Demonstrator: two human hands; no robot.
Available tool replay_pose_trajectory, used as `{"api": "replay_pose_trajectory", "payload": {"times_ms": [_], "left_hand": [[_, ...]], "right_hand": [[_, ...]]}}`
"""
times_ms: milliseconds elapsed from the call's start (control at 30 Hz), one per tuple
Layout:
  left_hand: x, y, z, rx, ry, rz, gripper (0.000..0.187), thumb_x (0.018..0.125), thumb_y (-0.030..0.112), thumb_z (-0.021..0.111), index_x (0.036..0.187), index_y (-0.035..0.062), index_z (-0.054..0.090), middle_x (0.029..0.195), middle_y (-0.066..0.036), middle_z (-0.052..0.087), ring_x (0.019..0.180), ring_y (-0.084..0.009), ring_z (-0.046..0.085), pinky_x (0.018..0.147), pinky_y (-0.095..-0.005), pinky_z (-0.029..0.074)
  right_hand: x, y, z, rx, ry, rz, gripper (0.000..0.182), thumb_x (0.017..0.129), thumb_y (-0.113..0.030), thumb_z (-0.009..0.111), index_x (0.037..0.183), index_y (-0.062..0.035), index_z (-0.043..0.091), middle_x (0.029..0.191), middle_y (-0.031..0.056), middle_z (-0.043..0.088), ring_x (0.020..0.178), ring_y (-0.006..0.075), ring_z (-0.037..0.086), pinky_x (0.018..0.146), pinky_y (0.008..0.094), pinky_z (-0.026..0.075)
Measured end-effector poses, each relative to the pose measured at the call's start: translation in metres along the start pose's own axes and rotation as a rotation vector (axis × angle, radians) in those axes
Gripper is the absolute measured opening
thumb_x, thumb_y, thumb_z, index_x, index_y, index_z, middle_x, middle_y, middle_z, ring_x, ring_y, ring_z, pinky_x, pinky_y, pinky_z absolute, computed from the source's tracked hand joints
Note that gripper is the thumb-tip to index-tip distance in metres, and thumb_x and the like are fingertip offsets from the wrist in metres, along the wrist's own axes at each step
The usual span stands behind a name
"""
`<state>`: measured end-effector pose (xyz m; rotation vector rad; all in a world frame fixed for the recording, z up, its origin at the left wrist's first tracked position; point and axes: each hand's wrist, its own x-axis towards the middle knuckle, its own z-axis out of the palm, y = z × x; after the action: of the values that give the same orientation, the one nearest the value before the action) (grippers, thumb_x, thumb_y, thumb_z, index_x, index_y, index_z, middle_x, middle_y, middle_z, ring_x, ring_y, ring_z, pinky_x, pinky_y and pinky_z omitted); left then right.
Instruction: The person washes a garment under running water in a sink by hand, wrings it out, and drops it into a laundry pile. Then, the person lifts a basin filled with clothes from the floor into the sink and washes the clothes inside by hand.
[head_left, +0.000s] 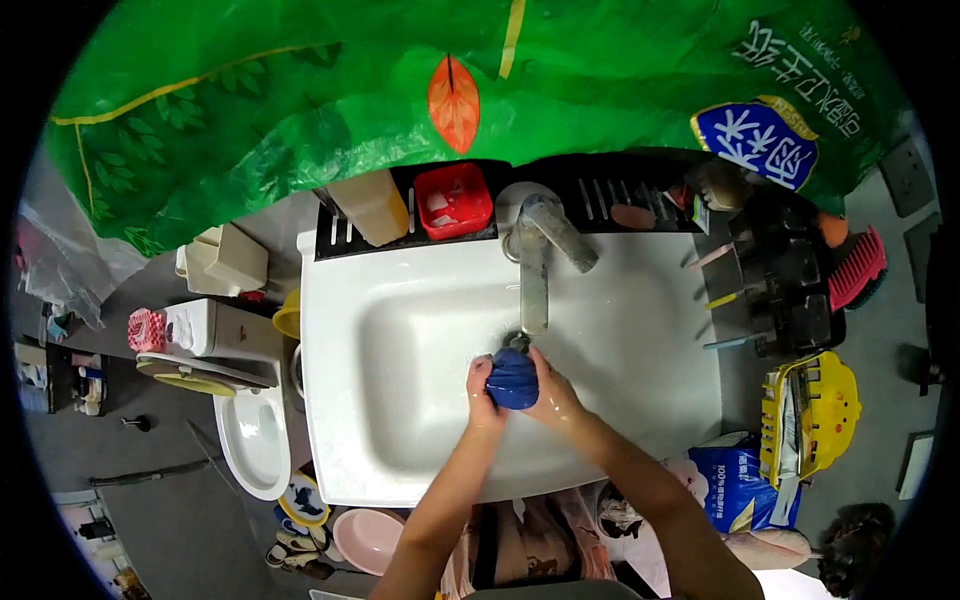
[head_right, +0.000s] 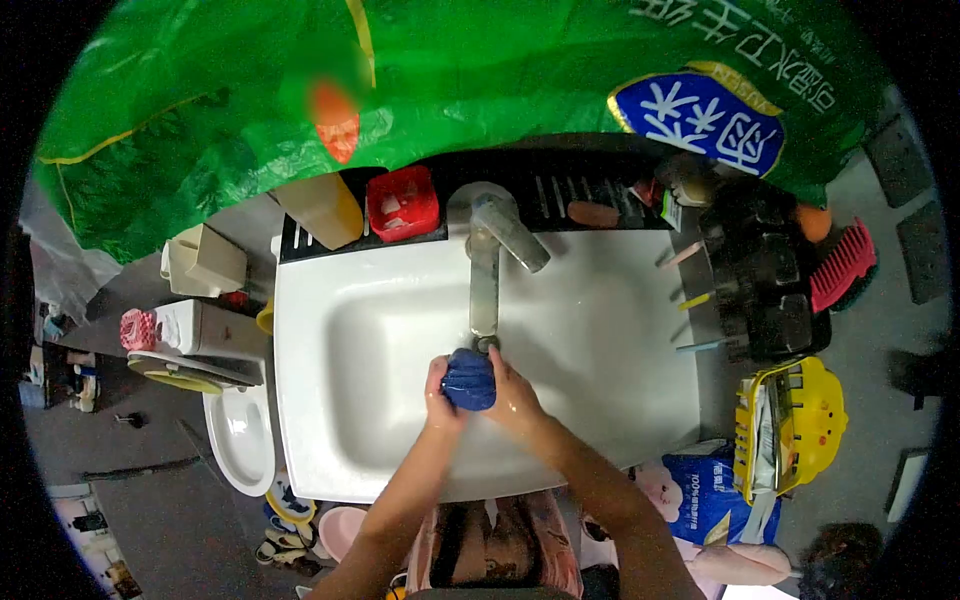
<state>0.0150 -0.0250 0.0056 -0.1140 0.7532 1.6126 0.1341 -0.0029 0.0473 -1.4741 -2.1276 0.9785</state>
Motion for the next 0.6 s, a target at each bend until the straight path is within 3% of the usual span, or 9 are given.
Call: {"api": "replay_pose_trajectory", "payload": {"times_ms": [67,100,200,233,333,467,500,600], "left_hand": [[0.002,0.024,-0.015,-0.248,-0.068,-0.234,0.037,0.083,0.035,0.05,0.105,0.0062,0.051,0.095,-0.008,0.056,0.089,-0.0216,0.054,0.082,-0.0336,0.043],[0.006,0.038,-0.022,-0.253,-0.11,-0.392,0.042,0.083,0.039,0.048,0.109,0.006,0.049,0.099,-0.009,0.055,0.091,-0.0232,0.054,0.082,-0.0355,0.043],[0.018,0.045,-0.013,-0.01,-0.211,-0.694,0.053,0.083,0.048,0.043,0.115,0.0051,0.045,0.106,-0.013,0.052,0.095,-0.026,0.053,0.084,-0.0399,0.044],[0.018,0.044,-0.011,0.115,-0.241,-0.763,0.057,0.083,0.05,0.042,0.117,0.0048,0.044,0.108,-0.014,0.052,0.096,-0.0266,0.053,0.084,-0.0411,0.043],[0.018,0.037,-0.036,-0.053,-0.536,-1.072,0.059,0.081,0.044,0.053,0.122,0.0043,0.037,0.114,-0.016,0.048,0.101,-0.0261,0.051,0.088,-0.0393,0.042],[0.016,0.051,-0.019,0.222,-0.898,-1.029,0.071,0.074,0.035,0.066,0.126,0.0043,0.029,0.118,-0.017,0.046,0.105,-0.0253,0.049,0.089,-0.0364,0.042],[0.018,0.05,-0.018,0.31,-0.784,-1.067,0.076,0.068,0.023,0.073,0.125,0.0033,0.028,0.114,-0.014,0.048,0.103,-0.0224,0.05,0.086,-0.0333,0.043],[0.015,0.056,0.001,0.882,-0.773,-0.954,0.067,0.068,0.019,0.072,0.12,0.0021,0.033,0.111,-0.012,0.05,0.098,-0.0194,0.051,0.081,-0.0313,0.045]], "right_hand": [[0.012,-0.002,-0.015,0.097,-0.291,0.035,0.051,0.068,-0.023,0.065,0.11,-0.0016,0.045,0.118,0.0144,0.046,0.105,0.0336,0.047,0.083,0.0415,0.042],[0.012,0.004,-0.014,-0.118,-0.141,-0.224,0.038,0.065,-0.022,0.067,0.096,-0.0057,0.052,0.1,0.0066,0.055,0.094,0.0257,0.053,0.076,0.0394,0.046],[0.031,-0.004,-0.026,-0.335,-0.198,-0.925,0.035,0.063,-0.018,0.064,0.095,-0.0096,0.053,0.093,0.0035,0.053,0.088,0.0207,0.054,0.073,0.0323,0.047],[0.034,-0.016,-0.034,-0.431,-0.154,-1.076,0.035,0.065,-0.015,0.058,0.099,-0.0124,0.051,0.09,0.0005,0.05,0.086,0.0162,0.052,0.071,0.0257,0.047],[0.041,-0.022,-0.043,-0.48,-0.276,-1.201,0.035,0.068,-0.014,0.055,0.102,-0.013,0.05,0.094,-0.0005,0.05,0.089,0.0158,0.051,0.071,0.0239,0.047],[0.036,-0.009,-0.038,-0.702,-0.083,-1.033,0.035,0.069,-0.018,0.054,0.102,-0.0093,0.05,0.099,0.0049,0.05,0.088,0.0159,0.049,0.065,0.021,0.047],[0.035,-0.01,-0.039,-0.754,-0.027,-1.016,0.028,0.07,-0.018,0.053,0.096,-0.0069,0.052,0.1,0.0077,0.052,0.086,0.0168,0.05,0.061,0.0217,0.048],[0.025,-0.006,-0.026,-0.951,-0.168,-0.765,0.021,0.072,-0.018,0.051,0.09,-0.0072,0.054,0.095,0.0095,0.056,0.08,0.016,0.055,0.059,0.022,0.049]]}}
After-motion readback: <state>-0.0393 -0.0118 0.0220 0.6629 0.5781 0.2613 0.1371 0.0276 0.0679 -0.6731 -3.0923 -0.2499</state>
